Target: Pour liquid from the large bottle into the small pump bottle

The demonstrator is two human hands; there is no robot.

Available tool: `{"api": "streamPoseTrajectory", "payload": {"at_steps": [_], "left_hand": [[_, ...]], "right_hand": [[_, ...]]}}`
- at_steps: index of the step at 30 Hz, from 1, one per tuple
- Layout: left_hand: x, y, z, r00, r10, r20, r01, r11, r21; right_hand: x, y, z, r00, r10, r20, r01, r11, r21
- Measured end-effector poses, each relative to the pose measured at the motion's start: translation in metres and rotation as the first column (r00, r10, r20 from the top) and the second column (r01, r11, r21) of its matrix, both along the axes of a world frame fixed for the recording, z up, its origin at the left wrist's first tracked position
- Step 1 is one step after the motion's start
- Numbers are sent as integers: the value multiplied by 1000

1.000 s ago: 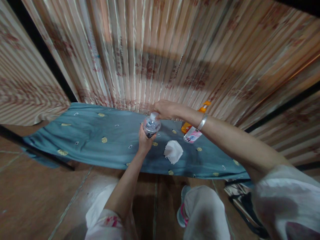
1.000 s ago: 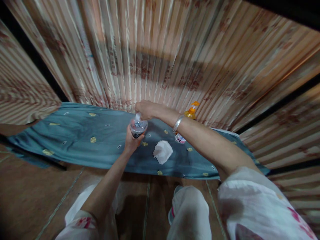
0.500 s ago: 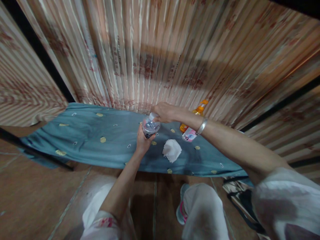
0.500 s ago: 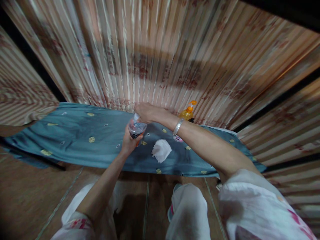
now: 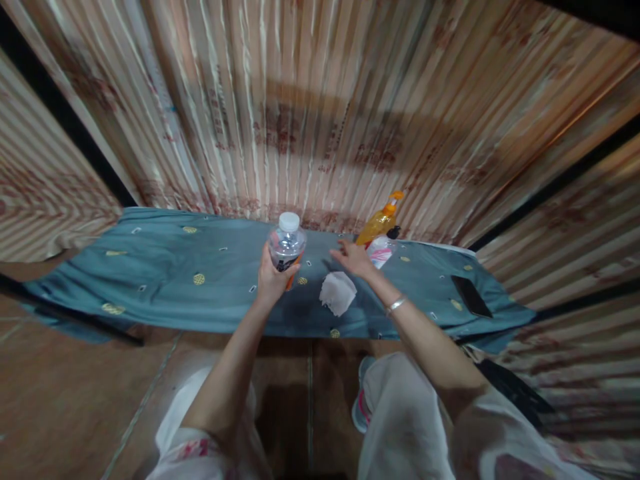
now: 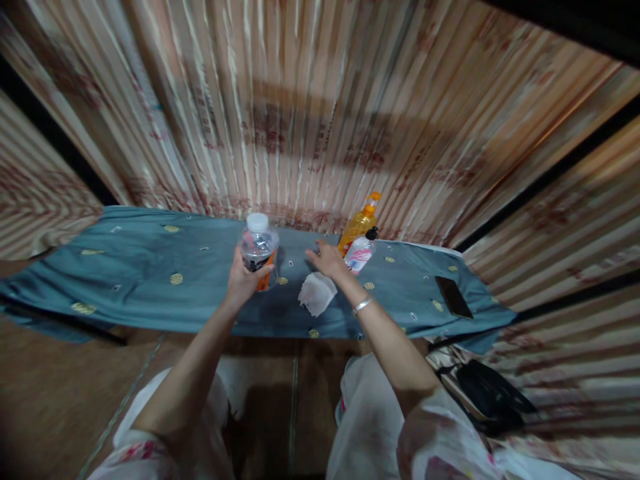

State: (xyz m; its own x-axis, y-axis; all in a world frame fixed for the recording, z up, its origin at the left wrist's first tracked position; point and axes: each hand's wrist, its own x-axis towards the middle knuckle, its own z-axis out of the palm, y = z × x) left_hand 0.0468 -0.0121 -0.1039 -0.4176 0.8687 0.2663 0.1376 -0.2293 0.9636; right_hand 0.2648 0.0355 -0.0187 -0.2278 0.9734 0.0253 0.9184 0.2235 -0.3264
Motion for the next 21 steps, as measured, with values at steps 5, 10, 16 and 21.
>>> {"api": "streamPoseTrajectory", "payload": {"at_steps": [5,10,16,21], "left_hand": [[2,-7,8,993,-48,104,54,997,-61],[5,-9,9,978,-61,199,79,994,-81],[9,-15,15,958,-104,268,136,985,-105],[13,-17,18,938,-143,315,178,980,-85]], "right_hand": [[22,-26,-79,984,-171,52,176,977,-118],[21,-36,-100,971,-238,-27,233,963,-134],[21,-29,-91,939,-236,-251,214,970,-112],[17,-18,-54,837,-224,-500,229,972,-51]]}}
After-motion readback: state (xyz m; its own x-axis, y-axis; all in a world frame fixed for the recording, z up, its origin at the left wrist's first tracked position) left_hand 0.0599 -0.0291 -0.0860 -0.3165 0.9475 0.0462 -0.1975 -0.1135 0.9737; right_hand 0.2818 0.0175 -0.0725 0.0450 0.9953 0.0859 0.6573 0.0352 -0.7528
